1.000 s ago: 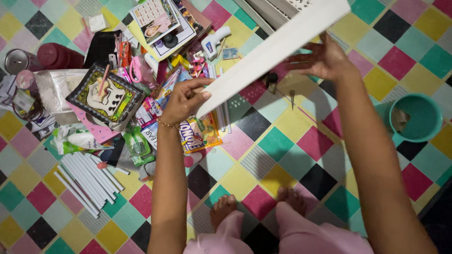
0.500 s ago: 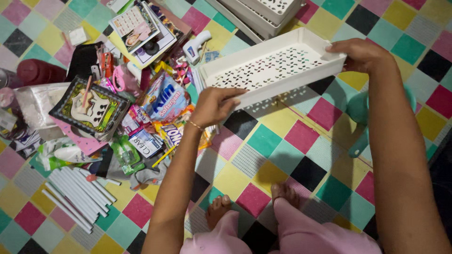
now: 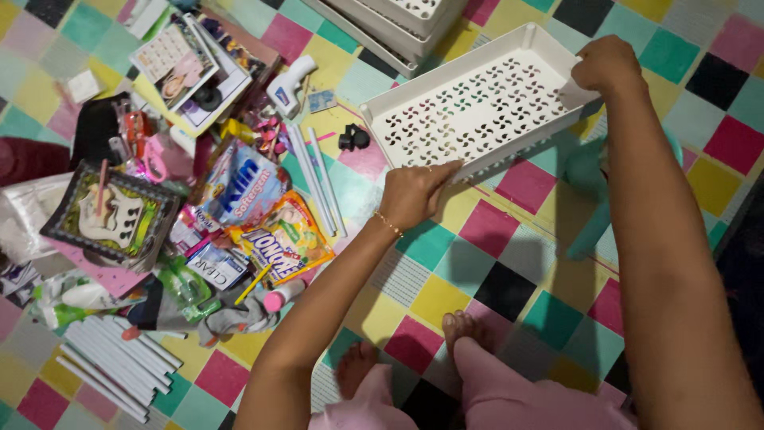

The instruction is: The person wipes a white plastic tray with a cloth, then attaches black feet to its underside. They repeat this process for a second tray, handling the trays and feet by hand.

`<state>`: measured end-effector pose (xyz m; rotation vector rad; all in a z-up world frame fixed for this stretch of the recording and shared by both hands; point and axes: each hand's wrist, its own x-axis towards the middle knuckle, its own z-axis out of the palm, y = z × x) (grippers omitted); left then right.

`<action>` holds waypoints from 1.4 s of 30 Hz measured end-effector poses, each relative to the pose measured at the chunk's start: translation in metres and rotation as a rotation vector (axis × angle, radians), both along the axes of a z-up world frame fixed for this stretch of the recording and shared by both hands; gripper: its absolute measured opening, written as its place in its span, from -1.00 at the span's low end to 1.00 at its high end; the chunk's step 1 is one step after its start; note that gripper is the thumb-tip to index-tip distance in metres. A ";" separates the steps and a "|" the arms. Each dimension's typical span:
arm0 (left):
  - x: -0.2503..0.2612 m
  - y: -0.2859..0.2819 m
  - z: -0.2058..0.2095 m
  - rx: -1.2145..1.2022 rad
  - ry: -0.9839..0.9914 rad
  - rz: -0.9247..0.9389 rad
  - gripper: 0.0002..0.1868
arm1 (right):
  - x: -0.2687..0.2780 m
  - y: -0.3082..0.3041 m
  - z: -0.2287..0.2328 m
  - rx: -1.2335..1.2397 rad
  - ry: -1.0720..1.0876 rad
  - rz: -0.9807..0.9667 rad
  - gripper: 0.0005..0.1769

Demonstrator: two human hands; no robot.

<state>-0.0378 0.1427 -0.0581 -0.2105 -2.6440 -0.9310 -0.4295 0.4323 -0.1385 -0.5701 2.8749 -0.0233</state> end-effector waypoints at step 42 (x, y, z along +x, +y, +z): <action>-0.136 0.066 -0.195 -0.218 0.016 -0.016 -0.80 | 0.137 -0.173 -0.023 -0.444 -0.281 0.262 -0.47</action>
